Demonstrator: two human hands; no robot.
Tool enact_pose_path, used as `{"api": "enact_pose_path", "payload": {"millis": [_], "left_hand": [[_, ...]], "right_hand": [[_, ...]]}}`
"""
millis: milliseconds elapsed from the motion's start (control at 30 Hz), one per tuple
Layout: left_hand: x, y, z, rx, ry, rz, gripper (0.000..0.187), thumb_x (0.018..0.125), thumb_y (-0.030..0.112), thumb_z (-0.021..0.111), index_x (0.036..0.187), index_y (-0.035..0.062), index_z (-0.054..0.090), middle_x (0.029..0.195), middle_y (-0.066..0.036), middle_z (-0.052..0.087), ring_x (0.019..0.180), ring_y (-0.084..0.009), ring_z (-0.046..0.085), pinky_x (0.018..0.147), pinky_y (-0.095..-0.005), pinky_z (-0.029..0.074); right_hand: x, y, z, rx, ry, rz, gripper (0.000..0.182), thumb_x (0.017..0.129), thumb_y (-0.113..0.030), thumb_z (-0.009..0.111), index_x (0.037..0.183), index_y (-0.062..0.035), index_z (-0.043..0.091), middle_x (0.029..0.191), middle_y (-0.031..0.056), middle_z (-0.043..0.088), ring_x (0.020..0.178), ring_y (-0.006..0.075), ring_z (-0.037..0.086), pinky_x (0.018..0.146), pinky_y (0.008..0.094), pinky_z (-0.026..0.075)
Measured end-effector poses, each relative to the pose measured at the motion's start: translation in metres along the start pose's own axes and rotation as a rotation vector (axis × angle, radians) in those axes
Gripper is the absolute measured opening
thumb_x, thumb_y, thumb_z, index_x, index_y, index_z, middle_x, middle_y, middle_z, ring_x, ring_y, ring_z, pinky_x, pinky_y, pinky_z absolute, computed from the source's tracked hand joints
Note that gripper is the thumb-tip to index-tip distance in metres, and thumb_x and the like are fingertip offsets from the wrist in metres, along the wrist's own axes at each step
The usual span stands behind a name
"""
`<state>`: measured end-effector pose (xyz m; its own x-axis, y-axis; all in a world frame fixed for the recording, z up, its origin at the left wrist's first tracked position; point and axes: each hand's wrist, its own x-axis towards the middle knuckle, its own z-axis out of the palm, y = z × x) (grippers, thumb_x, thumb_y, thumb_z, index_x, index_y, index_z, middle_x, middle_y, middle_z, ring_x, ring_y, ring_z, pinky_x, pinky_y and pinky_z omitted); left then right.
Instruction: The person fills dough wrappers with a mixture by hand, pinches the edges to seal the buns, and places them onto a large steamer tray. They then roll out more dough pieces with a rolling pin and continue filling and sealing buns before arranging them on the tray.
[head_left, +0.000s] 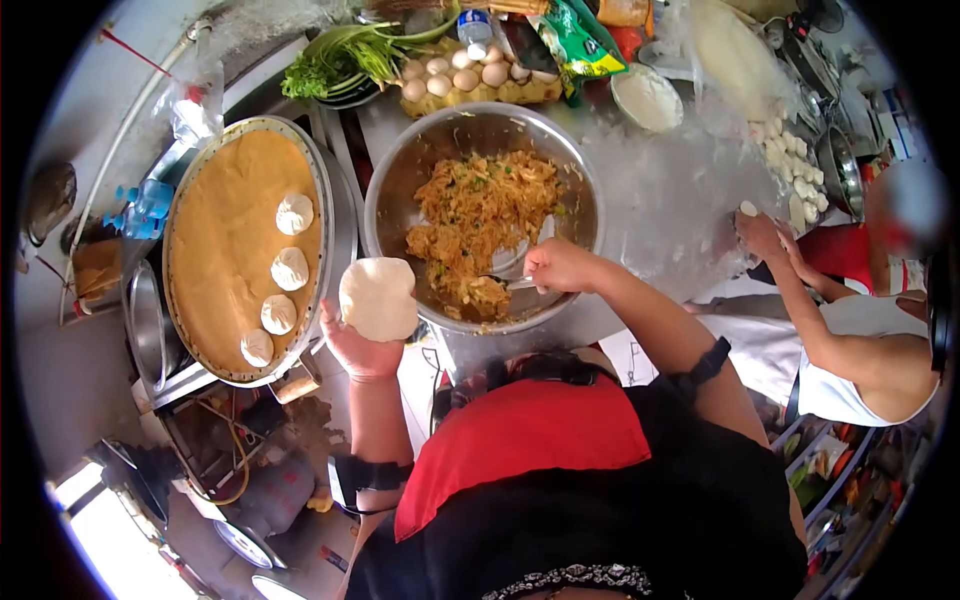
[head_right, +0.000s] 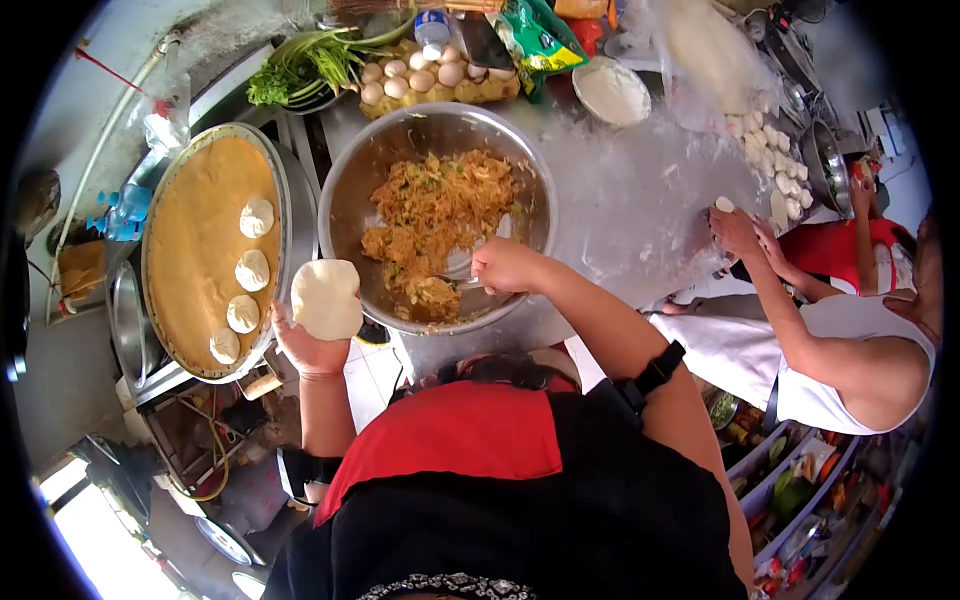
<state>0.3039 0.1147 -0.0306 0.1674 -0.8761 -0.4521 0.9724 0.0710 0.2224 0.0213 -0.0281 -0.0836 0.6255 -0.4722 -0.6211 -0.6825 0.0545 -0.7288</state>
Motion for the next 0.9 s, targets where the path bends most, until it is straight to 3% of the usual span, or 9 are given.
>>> {"api": "enact_pose_path", "payload": {"millis": [33, 167, 267, 400, 433, 533, 633, 800, 900], "left_hand": [[0.000, -0.004, 0.002, 0.001, 0.005, -0.013, 0.061, 0.085, 0.051, 0.049, 0.127, 0.0068, 0.046, 0.128, -0.016, 0.049, 0.118, -0.0371, 0.046, 0.099, -0.0530, 0.037], [0.020, -0.027, 0.000, 0.097, 0.069, -0.080, 0.050, 0.091, 0.041, 0.038, 0.127, 0.0059, 0.045, 0.127, -0.015, 0.050, 0.117, -0.0377, 0.046, 0.099, -0.0523, 0.037], [0.040, -0.057, 0.002, 0.058, 0.051, -0.192, 0.047, 0.094, 0.036, 0.036, 0.128, 0.0043, 0.045, 0.128, -0.016, 0.050, 0.118, -0.0349, 0.047, 0.102, -0.0502, 0.035], [0.047, -0.082, 0.024, -0.004, -0.116, -0.257, 0.043, 0.095, 0.031, 0.036, 0.127, 0.0045, 0.046, 0.126, -0.014, 0.052, 0.114, -0.0337, 0.050, 0.099, -0.0492, 0.038], [0.048, -0.083, 0.030, 0.010, -0.141, -0.242, 0.043, 0.094, 0.032, 0.037, 0.127, 0.0048, 0.046, 0.125, -0.014, 0.052, 0.114, -0.0331, 0.051, 0.099, -0.0478, 0.039], [0.042, -0.080, 0.034, 0.046, -0.145, -0.258, 0.044, 0.090, 0.028, 0.045, 0.128, 0.0047, 0.044, 0.122, -0.015, 0.054, 0.111, -0.0329, 0.052, 0.097, -0.0475, 0.041], [0.038, -0.077, 0.032, 0.049, -0.136, -0.245, 0.045, 0.086, 0.018, 0.052, 0.128, 0.0049, 0.043, 0.121, -0.015, 0.054, 0.111, -0.0332, 0.053, 0.095, -0.0474, 0.044], [0.031, -0.076, 0.029, 0.256, -0.062, -0.206, 0.047, 0.082, 0.010, 0.055, 0.127, 0.0047, 0.045, 0.117, -0.013, 0.056, 0.107, -0.0297, 0.056, 0.091, -0.0442, 0.047], [0.028, -0.076, 0.030, 0.281, -0.092, -0.246, 0.049, 0.079, 0.008, 0.055, 0.126, 0.0042, 0.046, 0.116, -0.013, 0.058, 0.106, -0.0294, 0.057, 0.091, -0.0435, 0.047]], "right_hand": [[-0.012, -0.014, -0.007, 0.084, 0.040, -0.041, 0.011, 0.075, -0.007, 0.053, 0.078, -0.0030, 0.063, 0.061, 0.0056, 0.060, 0.052, 0.0097, 0.051, 0.046, 0.0271, 0.038], [-0.043, -0.044, -0.029, 0.419, 0.075, -0.032, 0.013, 0.079, -0.004, 0.057, 0.092, -0.0001, 0.057, 0.068, 0.0047, 0.060, 0.050, 0.0061, 0.045, 0.044, 0.0222, 0.033], [-0.061, -0.066, -0.025, 0.462, 0.231, -0.168, 0.013, 0.078, -0.007, 0.060, 0.088, 0.0012, 0.060, 0.070, 0.0020, 0.060, 0.057, 0.0068, 0.050, 0.050, 0.0235, 0.039], [-0.060, -0.065, 0.009, -0.124, 0.738, -0.581, 0.011, 0.078, -0.004, 0.060, 0.089, -0.0018, 0.058, 0.071, 0.0113, 0.059, 0.060, 0.0253, 0.057, 0.053, 0.0331, 0.043], [-0.069, -0.075, 0.013, -0.145, 0.759, -0.520, 0.008, 0.079, -0.003, 0.058, 0.087, -0.0036, 0.058, 0.074, 0.0146, 0.057, 0.065, 0.0322, 0.058, 0.055, 0.0363, 0.044], [-0.078, -0.077, 0.022, -0.112, 0.912, -0.603, 0.007, 0.080, -0.004, 0.058, 0.087, -0.0033, 0.058, 0.075, 0.0138, 0.058, 0.064, 0.0307, 0.058, 0.055, 0.0357, 0.045], [-0.082, -0.076, 0.027, -0.034, 0.945, -0.548, 0.008, 0.081, -0.003, 0.057, 0.089, -0.0026, 0.058, 0.077, 0.0136, 0.059, 0.066, 0.0303, 0.060, 0.057, 0.0345, 0.047], [-0.082, -0.072, 0.030, -0.072, 0.995, -0.511, 0.009, 0.081, -0.003, 0.058, 0.090, -0.0022, 0.058, 0.078, 0.0138, 0.060, 0.067, 0.0312, 0.060, 0.057, 0.0348, 0.047], [-0.069, -0.071, 0.035, -0.132, 1.047, -0.597, 0.009, 0.080, -0.003, 0.059, 0.088, -0.0030, 0.059, 0.077, 0.0133, 0.059, 0.068, 0.0316, 0.060, 0.056, 0.0360, 0.047]]}}
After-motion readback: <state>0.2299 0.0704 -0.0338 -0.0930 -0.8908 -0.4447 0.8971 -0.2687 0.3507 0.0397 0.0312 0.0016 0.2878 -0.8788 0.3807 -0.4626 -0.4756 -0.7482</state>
